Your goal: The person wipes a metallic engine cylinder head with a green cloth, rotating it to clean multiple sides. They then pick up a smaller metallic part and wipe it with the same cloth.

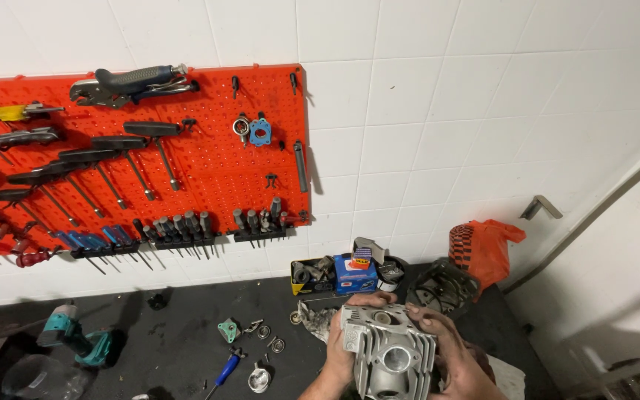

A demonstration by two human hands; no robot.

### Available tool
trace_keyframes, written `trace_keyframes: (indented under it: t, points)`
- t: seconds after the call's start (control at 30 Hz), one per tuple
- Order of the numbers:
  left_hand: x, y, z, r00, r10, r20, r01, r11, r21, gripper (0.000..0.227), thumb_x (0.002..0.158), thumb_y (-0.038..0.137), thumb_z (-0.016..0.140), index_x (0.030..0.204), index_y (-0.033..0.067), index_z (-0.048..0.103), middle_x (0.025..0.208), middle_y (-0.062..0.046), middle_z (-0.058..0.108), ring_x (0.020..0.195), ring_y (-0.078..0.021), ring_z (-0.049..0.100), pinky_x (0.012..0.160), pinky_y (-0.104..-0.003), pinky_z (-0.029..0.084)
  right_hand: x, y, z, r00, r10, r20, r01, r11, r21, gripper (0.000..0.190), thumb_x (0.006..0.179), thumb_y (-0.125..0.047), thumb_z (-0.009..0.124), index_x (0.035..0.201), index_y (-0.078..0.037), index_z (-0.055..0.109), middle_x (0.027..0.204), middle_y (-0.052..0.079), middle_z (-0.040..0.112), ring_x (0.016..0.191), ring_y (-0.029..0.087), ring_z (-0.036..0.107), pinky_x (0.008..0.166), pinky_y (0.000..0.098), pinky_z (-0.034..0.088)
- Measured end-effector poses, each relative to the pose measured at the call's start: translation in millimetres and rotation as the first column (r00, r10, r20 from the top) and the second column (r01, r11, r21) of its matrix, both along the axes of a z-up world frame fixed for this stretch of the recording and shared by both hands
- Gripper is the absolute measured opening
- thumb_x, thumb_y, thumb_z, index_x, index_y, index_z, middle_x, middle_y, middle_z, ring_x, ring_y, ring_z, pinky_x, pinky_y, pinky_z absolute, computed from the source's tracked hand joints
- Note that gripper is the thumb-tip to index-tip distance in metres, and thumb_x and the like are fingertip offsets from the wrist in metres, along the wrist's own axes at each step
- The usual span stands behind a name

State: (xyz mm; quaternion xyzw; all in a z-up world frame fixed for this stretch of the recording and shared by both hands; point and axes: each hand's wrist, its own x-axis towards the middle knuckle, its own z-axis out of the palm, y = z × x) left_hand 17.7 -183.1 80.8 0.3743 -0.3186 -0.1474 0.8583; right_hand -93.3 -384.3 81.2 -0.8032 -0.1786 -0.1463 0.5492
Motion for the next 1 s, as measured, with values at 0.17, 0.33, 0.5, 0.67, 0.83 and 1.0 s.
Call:
trace_keyframes:
  t: [0.17, 0.33, 0.5, 0.67, 0.83, 1.0]
  points:
    - [0.0, 5.4, 3.9, 0.999, -0.015, -0.033, 0.015, 1.000, -0.009, 0.056, 0.089, 0.044, 0.060, 0.122, -0.0015, 0.063, 0.130, -0.020, 0.065, 0.132, -0.0308, 0.058, 0.112, -0.045, 0.048, 4.6, 4.3, -2.4, 0.996, 0.025, 0.083, -0.026, 0.999, 0.017, 0.114, 0.065, -0.025, 0.102, 0.152, -0.016, 0.030, 0.157, 0.019, 0.034, 0.150, 0.039, 0.034, 0.121, 0.0541, 0.030]
    - [1.1, 7.7, 6.6, 1.000, 0.010, -0.009, -0.010, 1.000, 0.025, 0.055, 0.091, 0.043, 0.058, 0.122, -0.0020, 0.063, 0.132, -0.022, 0.065, 0.128, -0.0315, 0.060, 0.111, -0.045, 0.049, 7.0, 5.8, -3.5, 0.995, 0.043, 0.095, -0.045, 0.999, 0.020, 0.113, 0.067, -0.023, 0.102, 0.153, -0.016, 0.029, 0.158, 0.020, 0.032, 0.152, 0.039, 0.033, 0.121, 0.0540, 0.031]
    - [1.8, 6.2, 3.2, 1.000, 0.018, -0.020, -0.018, 0.999, 0.028, 0.052, 0.092, 0.041, 0.057, 0.122, -0.0023, 0.063, 0.131, -0.022, 0.066, 0.129, -0.0311, 0.060, 0.112, -0.045, 0.048, 6.9, 5.5, -0.5, 0.999, 0.009, 0.047, -0.008, 0.999, -0.037, 0.115, 0.065, -0.026, 0.102, 0.153, -0.016, 0.028, 0.157, 0.019, 0.032, 0.150, 0.039, 0.034, 0.121, 0.0535, 0.031]
    - [2.8, 5.1, 1.6, 1.000, 0.012, -0.028, -0.011, 1.000, 0.029, 0.049, 0.093, 0.037, 0.056, 0.121, -0.0022, 0.063, 0.131, -0.022, 0.066, 0.129, -0.0314, 0.060, 0.113, -0.045, 0.048, 6.2, 8.2, 2.2, 0.999, -0.013, 0.048, 0.014, 1.000, -0.026, 0.113, 0.064, -0.026, 0.101, 0.151, -0.014, 0.031, 0.156, 0.019, 0.035, 0.150, 0.038, 0.036, 0.120, 0.0535, 0.031]
    - [4.6, 3.2, -3.3, 0.999, 0.023, -0.031, -0.022, 0.999, 0.032, 0.048, 0.094, 0.036, 0.058, 0.121, -0.0029, 0.064, 0.129, -0.022, 0.066, 0.128, -0.0317, 0.062, 0.113, -0.045, 0.049, 10.0, 4.2, -1.7, 0.997, 0.016, 0.081, -0.013, 0.999, -0.043, 0.115, 0.064, -0.025, 0.102, 0.152, -0.013, 0.029, 0.157, 0.019, 0.033, 0.151, 0.038, 0.034, 0.121, 0.0528, 0.029]
    - [3.2, 4.2, 1.6, 0.999, 0.004, -0.046, -0.003, 1.000, 0.026, 0.055, 0.093, 0.045, 0.059, 0.121, -0.0021, 0.063, 0.131, -0.021, 0.066, 0.126, -0.0299, 0.062, 0.110, -0.045, 0.050, 9.7, 1.5, -7.6, 0.998, 0.022, -0.058, -0.018, 0.998, 0.066, 0.118, 0.062, -0.021, 0.103, 0.152, -0.014, 0.027, 0.159, 0.018, 0.029, 0.152, 0.037, 0.030, 0.117, 0.0523, 0.033]
